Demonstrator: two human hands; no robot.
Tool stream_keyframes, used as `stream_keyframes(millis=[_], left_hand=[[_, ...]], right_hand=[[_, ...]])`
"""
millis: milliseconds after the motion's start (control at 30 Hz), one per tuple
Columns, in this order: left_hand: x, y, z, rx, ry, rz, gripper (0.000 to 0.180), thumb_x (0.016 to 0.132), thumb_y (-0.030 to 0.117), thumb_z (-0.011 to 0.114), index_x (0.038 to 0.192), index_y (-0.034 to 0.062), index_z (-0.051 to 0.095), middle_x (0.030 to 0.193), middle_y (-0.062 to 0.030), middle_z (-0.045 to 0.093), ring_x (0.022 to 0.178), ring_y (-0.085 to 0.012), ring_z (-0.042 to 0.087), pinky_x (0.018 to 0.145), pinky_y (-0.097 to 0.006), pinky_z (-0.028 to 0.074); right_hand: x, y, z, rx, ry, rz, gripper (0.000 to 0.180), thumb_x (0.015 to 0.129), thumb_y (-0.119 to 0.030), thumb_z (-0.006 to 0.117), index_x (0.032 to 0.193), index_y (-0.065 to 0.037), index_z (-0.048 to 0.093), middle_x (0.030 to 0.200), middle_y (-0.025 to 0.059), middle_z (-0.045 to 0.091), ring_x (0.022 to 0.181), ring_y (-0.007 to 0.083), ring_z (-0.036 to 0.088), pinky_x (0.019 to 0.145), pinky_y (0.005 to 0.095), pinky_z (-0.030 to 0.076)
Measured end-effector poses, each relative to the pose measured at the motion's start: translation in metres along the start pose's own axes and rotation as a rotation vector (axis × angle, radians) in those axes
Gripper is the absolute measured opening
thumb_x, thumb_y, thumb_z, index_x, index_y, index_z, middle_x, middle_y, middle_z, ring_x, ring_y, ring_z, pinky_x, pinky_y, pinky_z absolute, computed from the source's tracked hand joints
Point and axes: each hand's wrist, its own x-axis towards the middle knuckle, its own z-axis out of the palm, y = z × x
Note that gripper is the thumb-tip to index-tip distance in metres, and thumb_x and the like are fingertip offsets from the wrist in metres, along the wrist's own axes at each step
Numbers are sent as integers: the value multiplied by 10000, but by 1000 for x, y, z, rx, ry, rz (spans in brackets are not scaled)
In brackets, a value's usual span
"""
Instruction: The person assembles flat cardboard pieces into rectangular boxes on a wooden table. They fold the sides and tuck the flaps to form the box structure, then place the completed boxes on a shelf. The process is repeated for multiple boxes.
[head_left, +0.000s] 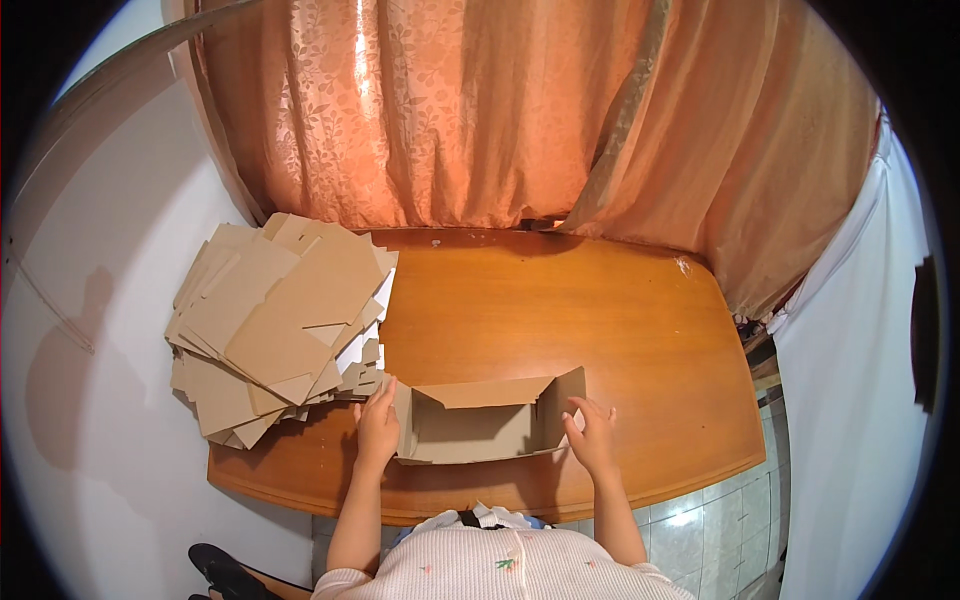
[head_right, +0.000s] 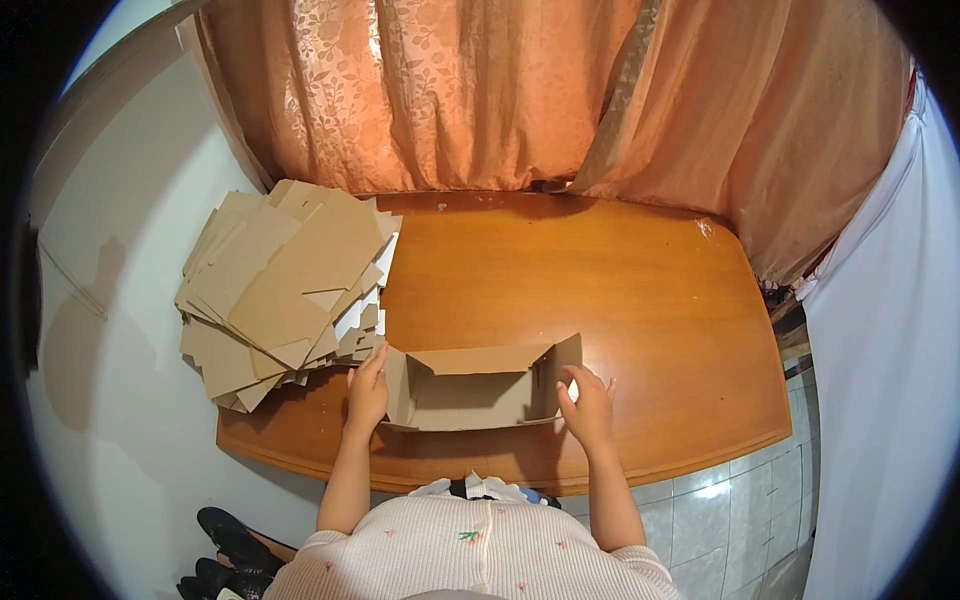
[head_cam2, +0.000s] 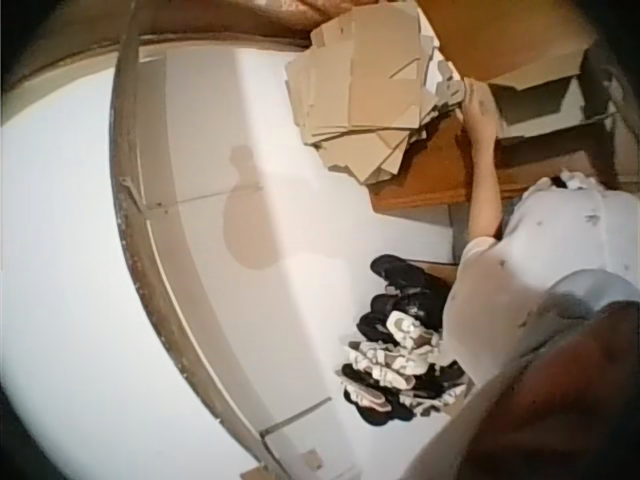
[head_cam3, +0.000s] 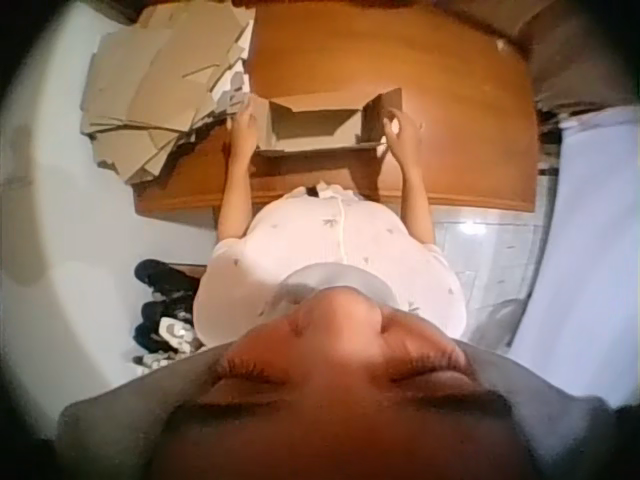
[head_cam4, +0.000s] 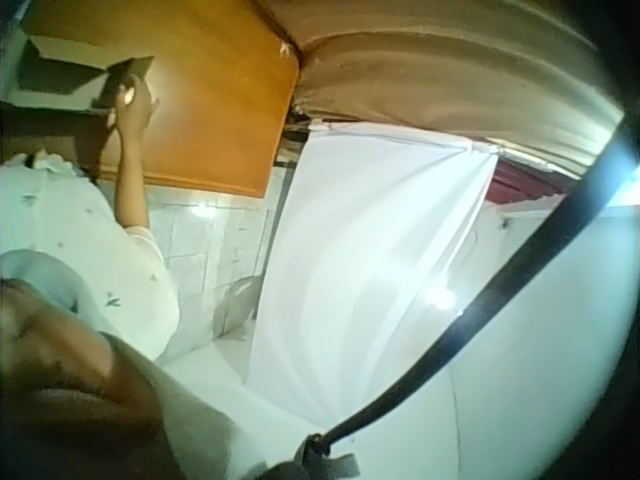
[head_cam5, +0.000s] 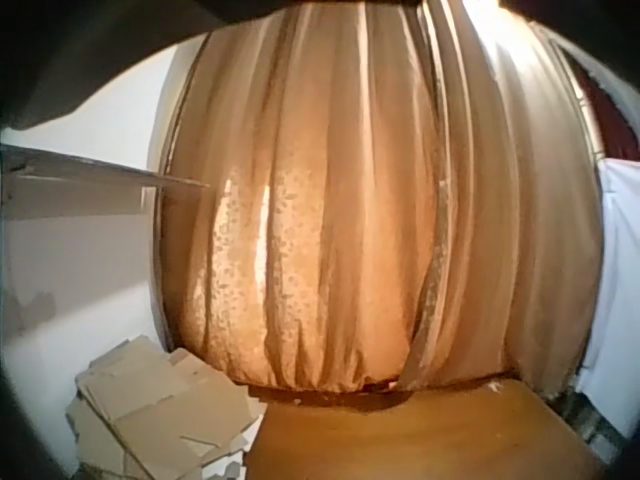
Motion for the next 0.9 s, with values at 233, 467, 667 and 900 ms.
stream_keyframes(millis=[233, 467, 667, 900], left_hand=[[3, -8, 14, -186, 257, 69, 491, 880, -78, 382, 1360, -9, 463, 1435, -196, 434, 1335, -328, 411, 1105, -442, 288], [10, -15, 11, -234, 259, 39, 472, 873, -30, 446, 1344, -54, 460, 1436, -236, 415, 1335, -343, 412, 1070, -374, 364], [13, 5, 16, -316, 241, -25, 503, 866, 46, 533, 1351, -58, 452, 1452, -222, 402, 1348, -314, 404, 1083, -360, 348], [13, 14, 31, -255, 225, 71, 538, 841, 82, 596, 1340, -68, 461, 1433, -223, 427, 1342, -313, 412, 1087, -355, 348]], right_hand=[[-10, -12, -6, -28, -15, 38, 333, 870, -238, 606, 1170, -99, 646, 1152, 99, 661, 1123, 263, 587, 1085, 657, 159], [-4, -17, -1, -41, -20, 8, 293, 863, -229, 610, 1111, -89, 680, 1084, 100, 685, 1074, 250, 611, 1078, 659, 171], [-9, -17, 8, -51, 148, -87, 186, 846, -226, 628, 891, -83, 740, 847, 79, 714, 858, 234, 664, 1080, 636, 189], [-18, -11, -15, -162, 102, -18, 194, 831, -231, 650, 751, -72, 728, 680, 80, 681, 637, 247, 630, 1104, 586, 186]])
